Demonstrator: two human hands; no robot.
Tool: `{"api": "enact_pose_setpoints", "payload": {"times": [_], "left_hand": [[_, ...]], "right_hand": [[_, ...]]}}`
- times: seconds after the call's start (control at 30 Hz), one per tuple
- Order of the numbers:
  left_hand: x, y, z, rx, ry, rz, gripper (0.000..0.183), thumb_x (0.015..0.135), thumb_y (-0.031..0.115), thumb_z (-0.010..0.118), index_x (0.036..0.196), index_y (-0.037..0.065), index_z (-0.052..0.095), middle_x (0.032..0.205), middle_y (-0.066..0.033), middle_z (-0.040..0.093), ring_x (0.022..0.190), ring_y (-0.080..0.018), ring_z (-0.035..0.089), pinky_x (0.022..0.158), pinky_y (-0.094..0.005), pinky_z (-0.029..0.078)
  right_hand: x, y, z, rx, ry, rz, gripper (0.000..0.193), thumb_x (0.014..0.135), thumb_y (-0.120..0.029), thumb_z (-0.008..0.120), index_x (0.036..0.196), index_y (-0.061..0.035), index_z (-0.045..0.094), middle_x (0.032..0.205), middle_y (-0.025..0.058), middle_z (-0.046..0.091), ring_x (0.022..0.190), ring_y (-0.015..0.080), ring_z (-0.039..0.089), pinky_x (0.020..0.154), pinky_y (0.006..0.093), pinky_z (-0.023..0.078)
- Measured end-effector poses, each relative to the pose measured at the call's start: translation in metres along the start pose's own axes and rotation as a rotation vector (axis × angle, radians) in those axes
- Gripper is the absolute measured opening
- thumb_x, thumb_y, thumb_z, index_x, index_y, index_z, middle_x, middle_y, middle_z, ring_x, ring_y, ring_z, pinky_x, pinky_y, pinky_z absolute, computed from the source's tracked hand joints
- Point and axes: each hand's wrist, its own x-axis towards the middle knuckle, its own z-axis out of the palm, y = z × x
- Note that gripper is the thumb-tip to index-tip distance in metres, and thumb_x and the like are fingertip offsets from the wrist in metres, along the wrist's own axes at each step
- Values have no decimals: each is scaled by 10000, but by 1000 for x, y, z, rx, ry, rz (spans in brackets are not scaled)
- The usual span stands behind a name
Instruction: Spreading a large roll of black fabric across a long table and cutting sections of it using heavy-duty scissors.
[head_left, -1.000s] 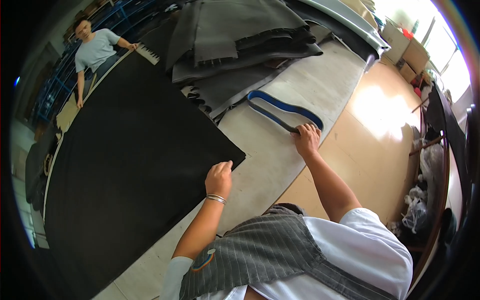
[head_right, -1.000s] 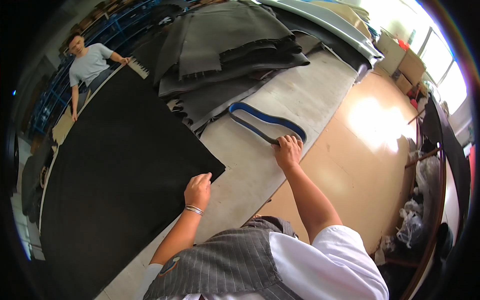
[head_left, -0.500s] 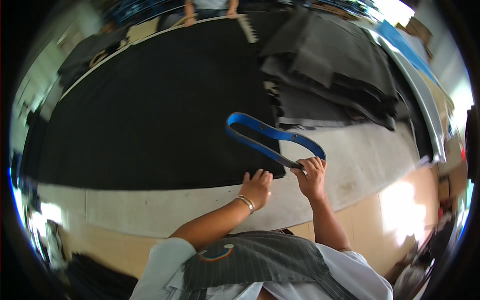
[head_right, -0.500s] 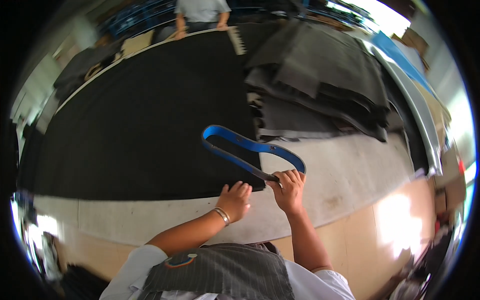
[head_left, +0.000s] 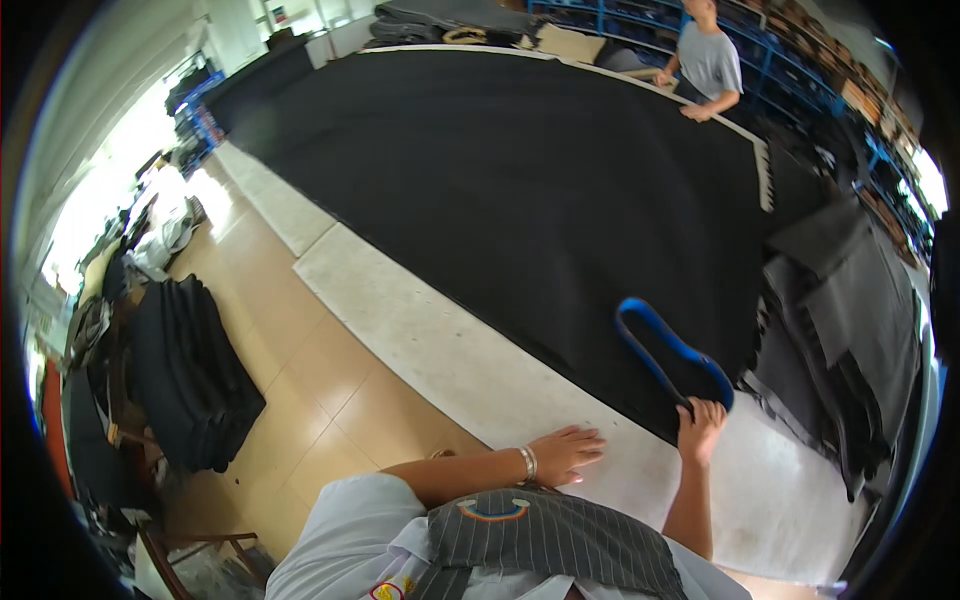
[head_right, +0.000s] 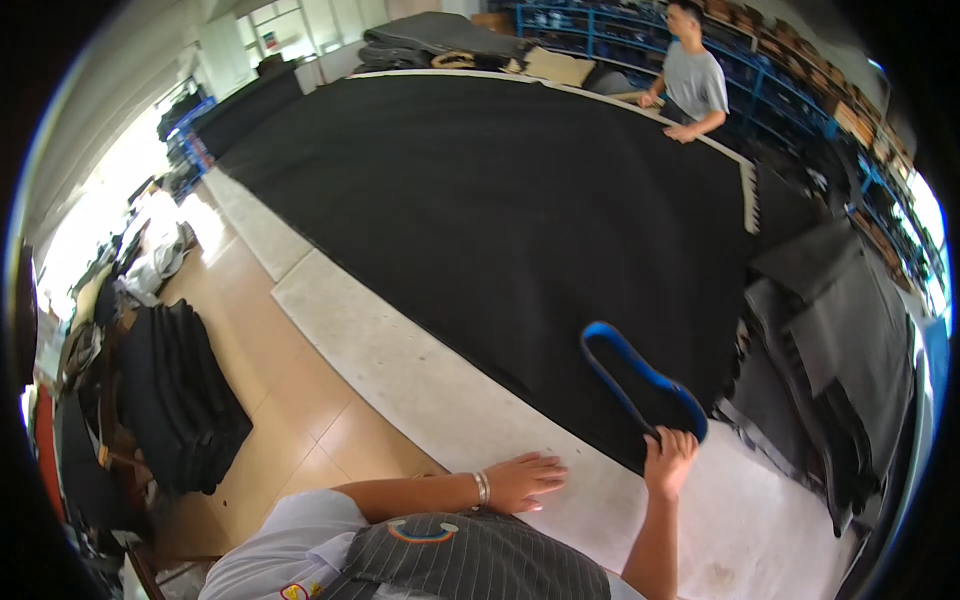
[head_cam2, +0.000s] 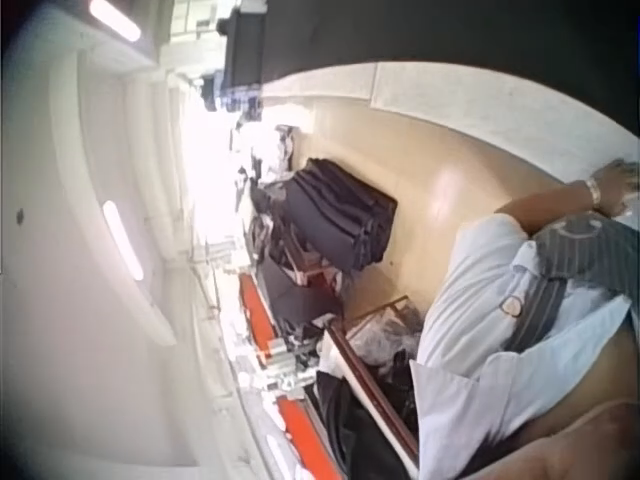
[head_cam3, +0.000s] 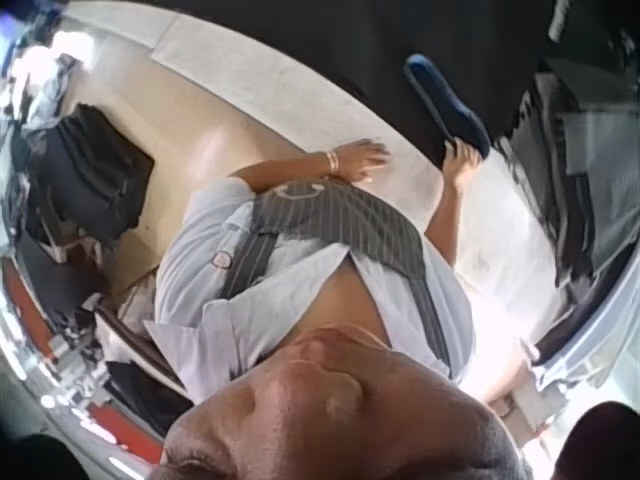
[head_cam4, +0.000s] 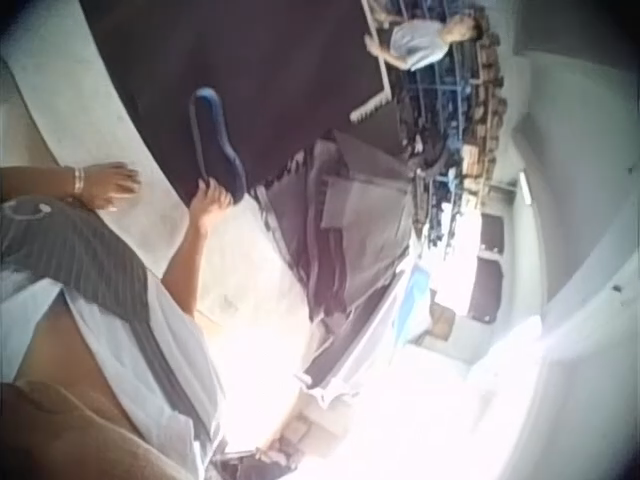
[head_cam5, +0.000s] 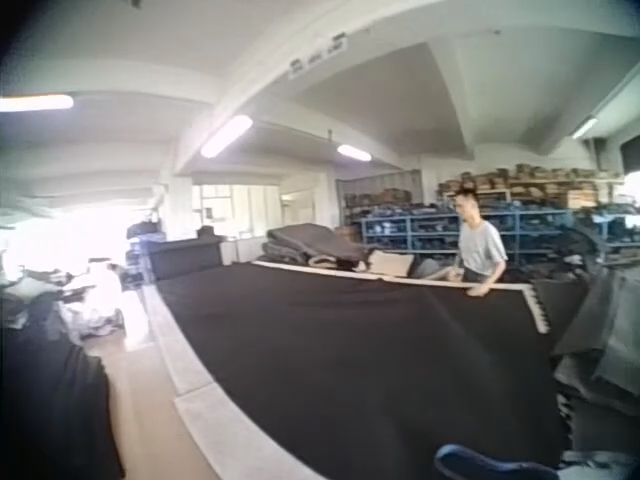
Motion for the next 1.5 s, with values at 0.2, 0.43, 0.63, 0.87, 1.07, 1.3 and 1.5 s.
{"api": "enact_pose_setpoints", "payload": {"times": [0.2, 0.43, 0.63, 0.87, 1.07, 1.3, 1.5], "left_hand": [[-134, -52, 6, -167, 289, -254, 463, 877, 291, 532, 1271, 53, 480, 1412, -117, 357, 1361, -275, 241, 1106, -445, 200], [-291, -137, 40, -313, 528, -368, 381, 897, 296, 515, 1184, 47, 552, 1283, -149, 496, 1226, -302, 426, 1021, -371, 357], [-449, -138, 7, -463, 614, -876, 395, 908, 289, 503, 1202, 31, 551, 1179, -171, 580, 1114, -302, 534, 958, -370, 420], [-544, -162, -5, -814, 965, -1179, 380, 914, 332, 531, 1187, 73, 585, 1091, -111, 646, 989, -211, 621, 869, -308, 471], [-615, -238, -18, -934, 1170, -1185, 333, 916, 227, 555, 1176, 21, 581, 1044, -88, 657, 968, -148, 610, 867, -276, 468], [-705, -349, -102, -1060, 1541, -1224, 248, 898, 160, 574, 1073, -10, 620, 968, -87, 663, 870, -164, 643, 759, -264, 490], [-739, -462, -201, -1097, 1579, -1079, 272, 911, 172, 553, 1080, -35, 603, 959, -123, 653, 839, -202, 650, 752, -294, 514]], "right_hand": [[-2, -46, 17, -130, 182, -49, 283, 770, -129, 649, 1026, -33, 582, 1034, 124, 581, 1002, 317, 527, 962, 475, 353], [11, -237, 148, 169, 0, -257, 317, 747, -91, 639, 1048, -16, 574, 1028, 159, 572, 990, 343, 516, 891, 458, 391], [68, -394, 251, 251, -152, -437, 375, 733, -136, 622, 1079, 0, 576, 1126, 180, 555, 1071, 358, 490, 963, 482, 353], [140, -449, 318, 219, -57, -503, 232, 724, -109, 610, 930, -15, 562, 1044, 133, 558, 1011, 341, 490, 850, 457, 391], [177, -503, 323, 249, -199, -622, 165, 707, -52, 593, 867, -36, 557, 914, 120, 538, 902, 317, 500, 805, 437, 390], [216, -630, 373, 484, -196, -826, 230, 582, -32, 645, 786, -105, 566, 822, 68, 554, 773, 291, 529, 699, 410, 415], [233, -765, 436, 514, -389, -648, 160, 732, -153, 626, 879, -102, 587, 924, 81, 568, 875, 286, 540, 763, 429, 413]]}}
